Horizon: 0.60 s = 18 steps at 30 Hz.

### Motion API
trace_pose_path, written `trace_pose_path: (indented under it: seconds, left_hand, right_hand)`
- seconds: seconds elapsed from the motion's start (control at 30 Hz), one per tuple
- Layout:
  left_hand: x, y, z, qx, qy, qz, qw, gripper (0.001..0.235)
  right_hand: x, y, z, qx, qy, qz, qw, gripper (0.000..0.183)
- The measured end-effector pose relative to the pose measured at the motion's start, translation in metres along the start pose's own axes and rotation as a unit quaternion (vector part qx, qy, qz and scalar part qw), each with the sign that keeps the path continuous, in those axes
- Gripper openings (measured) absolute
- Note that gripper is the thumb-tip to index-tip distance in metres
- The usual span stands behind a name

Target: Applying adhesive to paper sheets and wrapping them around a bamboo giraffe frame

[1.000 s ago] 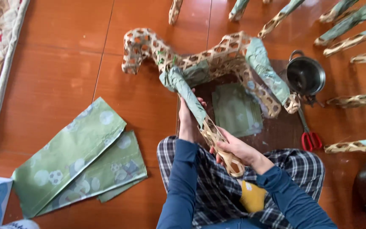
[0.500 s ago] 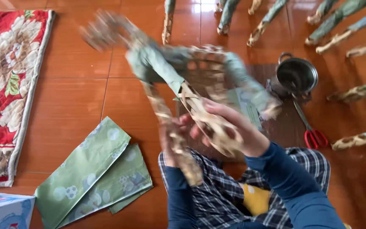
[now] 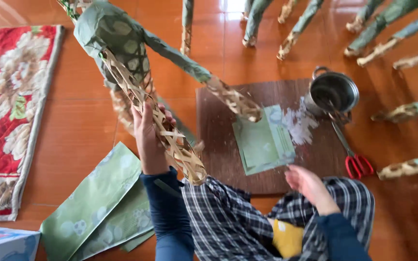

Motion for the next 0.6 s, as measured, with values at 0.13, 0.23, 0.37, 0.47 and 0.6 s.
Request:
trace_pose_path:
  seconds: [0.13, 0.23, 0.37, 0.47, 0.6]
  left_hand:
    - [-0.012, 0.025, 0.045, -0.193, -0.006, 0.066, 0.979, 0.067]
    - [-0.038, -0.014, 0.008, -0.261, -0.025, 0.056, 0.963, 0.069]
    - [-0.042, -0.055, -0.078, -0.281, -0.006, 0.079, 0.956, 0.083]
    - [-0.03, -0.066, -0.129, -0.331, -0.015, 0.131, 0.935, 0.093]
    - [-0.038, -0.108, -0.191, -0.29, -0.11, 0.139, 0.941, 0.089]
  right_hand:
    - [-0.028, -0.036, 0.022, 0.02, -0.024, 0.006, 0.999, 0.039]
    - [-0.021, 0.0, 0.012, 0.058, -0.024, -0.021, 0.998, 0.04]
    - [-0.018, 0.009, 0.021, 0.1, -0.002, -0.035, 0.994, 0.038]
    - [-0.008, 0.012, 0.018, 0.116, -0.012, -0.036, 0.993, 0.038]
    - [-0.018, 0.001, 0.025, 0.189, -0.046, -0.02, 0.981, 0.035]
Point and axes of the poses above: each hand's wrist, its own x-axis away from the middle knuckle, its own y-axis out of the palm, z = x × y, the point moved 2 cm from there along -x, towards the middle knuckle, and after that the axes turned 10 degrees about -z, right-handed, at the moved point
